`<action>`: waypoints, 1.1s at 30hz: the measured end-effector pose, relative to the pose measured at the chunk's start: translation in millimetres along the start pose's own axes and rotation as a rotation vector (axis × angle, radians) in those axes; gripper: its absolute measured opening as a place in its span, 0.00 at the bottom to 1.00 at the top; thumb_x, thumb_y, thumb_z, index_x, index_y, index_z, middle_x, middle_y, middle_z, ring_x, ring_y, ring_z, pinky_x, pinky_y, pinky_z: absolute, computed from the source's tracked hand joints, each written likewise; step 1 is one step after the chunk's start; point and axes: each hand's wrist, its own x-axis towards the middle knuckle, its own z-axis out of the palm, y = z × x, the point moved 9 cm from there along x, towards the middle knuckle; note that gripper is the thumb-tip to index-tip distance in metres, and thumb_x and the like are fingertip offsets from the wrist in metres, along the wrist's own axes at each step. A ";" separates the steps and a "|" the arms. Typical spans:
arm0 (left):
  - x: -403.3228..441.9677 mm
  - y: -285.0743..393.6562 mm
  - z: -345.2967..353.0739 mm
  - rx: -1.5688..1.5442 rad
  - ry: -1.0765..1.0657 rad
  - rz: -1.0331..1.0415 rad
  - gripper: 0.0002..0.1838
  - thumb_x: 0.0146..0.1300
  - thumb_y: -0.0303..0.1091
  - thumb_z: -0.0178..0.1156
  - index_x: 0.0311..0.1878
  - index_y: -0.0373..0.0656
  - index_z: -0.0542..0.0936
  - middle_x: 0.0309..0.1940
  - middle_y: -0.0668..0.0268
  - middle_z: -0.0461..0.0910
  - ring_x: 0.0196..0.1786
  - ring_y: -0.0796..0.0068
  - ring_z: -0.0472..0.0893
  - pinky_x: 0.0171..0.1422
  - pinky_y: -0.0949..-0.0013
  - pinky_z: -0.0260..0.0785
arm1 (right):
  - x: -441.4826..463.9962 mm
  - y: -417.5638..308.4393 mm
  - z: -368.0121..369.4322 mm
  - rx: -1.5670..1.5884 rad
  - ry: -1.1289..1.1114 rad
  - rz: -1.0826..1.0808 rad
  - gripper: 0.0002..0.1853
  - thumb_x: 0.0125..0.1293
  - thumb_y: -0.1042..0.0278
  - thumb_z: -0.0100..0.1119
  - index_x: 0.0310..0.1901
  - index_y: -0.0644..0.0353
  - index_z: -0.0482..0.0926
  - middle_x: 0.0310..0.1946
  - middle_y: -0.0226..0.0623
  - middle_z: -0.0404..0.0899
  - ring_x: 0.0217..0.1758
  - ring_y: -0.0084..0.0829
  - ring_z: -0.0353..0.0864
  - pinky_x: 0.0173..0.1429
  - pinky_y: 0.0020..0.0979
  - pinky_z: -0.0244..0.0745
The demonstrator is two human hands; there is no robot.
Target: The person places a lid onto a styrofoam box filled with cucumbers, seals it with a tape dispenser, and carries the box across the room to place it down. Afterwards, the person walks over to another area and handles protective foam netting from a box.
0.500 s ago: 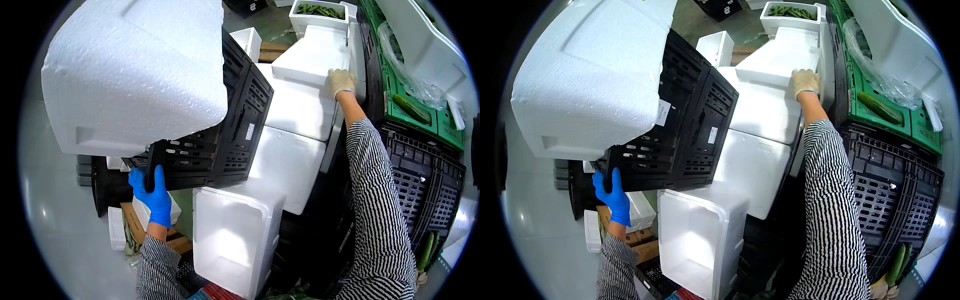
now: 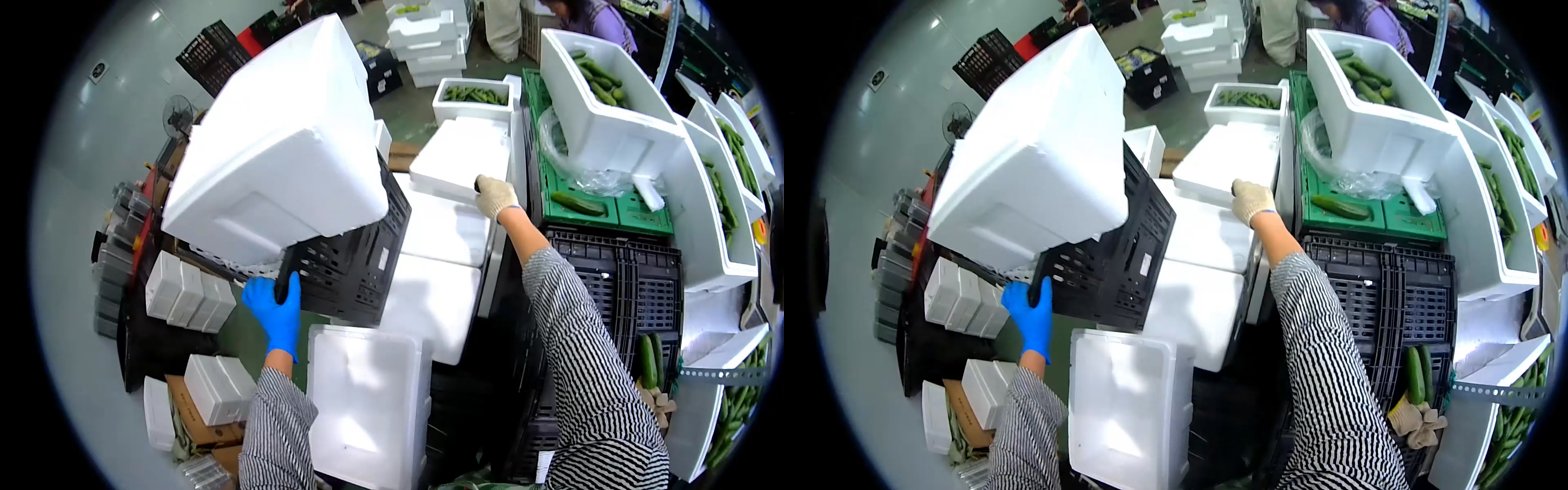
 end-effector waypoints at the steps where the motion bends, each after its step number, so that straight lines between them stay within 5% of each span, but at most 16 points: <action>1: -3.0 -4.2 2.3 0.013 -0.003 -0.025 0.18 0.52 0.39 0.73 0.32 0.34 0.77 0.42 0.51 0.75 0.54 0.48 0.68 0.59 0.46 0.60 | -3.8 5.2 -5.2 -0.009 -0.038 0.048 0.15 0.58 0.69 0.52 0.46 0.60 0.79 0.46 0.50 0.82 0.52 0.47 0.80 0.58 0.42 0.73; 8: 1.0 -4.5 -5.7 0.014 -0.039 0.025 0.18 0.53 0.39 0.73 0.30 0.35 0.75 0.40 0.52 0.74 0.54 0.46 0.67 0.59 0.46 0.59 | -49.7 28.0 44.5 -0.141 -0.263 0.128 0.21 0.56 0.68 0.54 0.53 0.59 0.77 0.55 0.52 0.76 0.58 0.47 0.77 0.61 0.42 0.73; 9: 3.8 2.1 -8.0 -0.031 -0.050 -0.002 0.19 0.54 0.38 0.72 0.27 0.35 0.73 0.35 0.54 0.73 0.51 0.48 0.68 0.58 0.47 0.59 | -46.1 35.4 51.3 -0.156 -0.263 0.134 0.21 0.57 0.68 0.54 0.54 0.59 0.76 0.54 0.53 0.75 0.58 0.48 0.77 0.60 0.42 0.74; 20: -11.3 -22.5 -2.1 -0.022 -0.003 -0.029 0.11 0.59 0.29 0.68 0.41 0.33 0.79 0.42 0.58 0.74 0.46 0.63 0.72 0.53 0.62 0.65 | 53.1 52.0 78.4 -0.240 -0.051 0.143 0.29 0.56 0.71 0.60 0.61 0.57 0.66 0.58 0.44 0.69 0.63 0.43 0.71 0.62 0.44 0.71; 21: -13.0 -32.0 0.1 -0.069 -0.065 -0.093 0.12 0.57 0.27 0.69 0.40 0.33 0.77 0.43 0.56 0.73 0.51 0.55 0.70 0.58 0.55 0.62 | 64.7 54.6 88.9 -0.244 -0.033 0.126 0.29 0.56 0.70 0.60 0.61 0.57 0.65 0.59 0.44 0.69 0.64 0.43 0.70 0.62 0.44 0.71; 26: -13.8 -33.6 -2.3 -0.265 -0.048 -0.235 0.10 0.60 0.23 0.63 0.45 0.33 0.77 0.44 0.63 0.73 0.46 0.70 0.73 0.56 0.69 0.65 | 100.0 78.5 134.0 -0.255 -0.018 0.107 0.31 0.56 0.71 0.60 0.63 0.56 0.64 0.62 0.41 0.68 0.66 0.43 0.67 0.64 0.46 0.70; 32: -12.4 -27.1 -3.8 -0.287 -0.014 -0.327 0.13 0.61 0.21 0.59 0.50 0.35 0.77 0.46 0.65 0.73 0.49 0.72 0.74 0.58 0.70 0.65 | 108.6 92.8 148.4 -0.437 -0.152 0.202 0.27 0.59 0.65 0.63 0.61 0.52 0.72 0.61 0.35 0.71 0.66 0.38 0.70 0.64 0.44 0.70; 33: -13.4 -29.7 -4.2 -0.272 -0.047 -0.310 0.16 0.62 0.21 0.59 0.54 0.34 0.76 0.49 0.63 0.74 0.51 0.72 0.74 0.60 0.70 0.65 | 104.5 90.2 140.4 -0.422 -0.157 0.227 0.20 0.62 0.69 0.59 0.57 0.51 0.77 0.61 0.34 0.71 0.65 0.36 0.72 0.63 0.42 0.71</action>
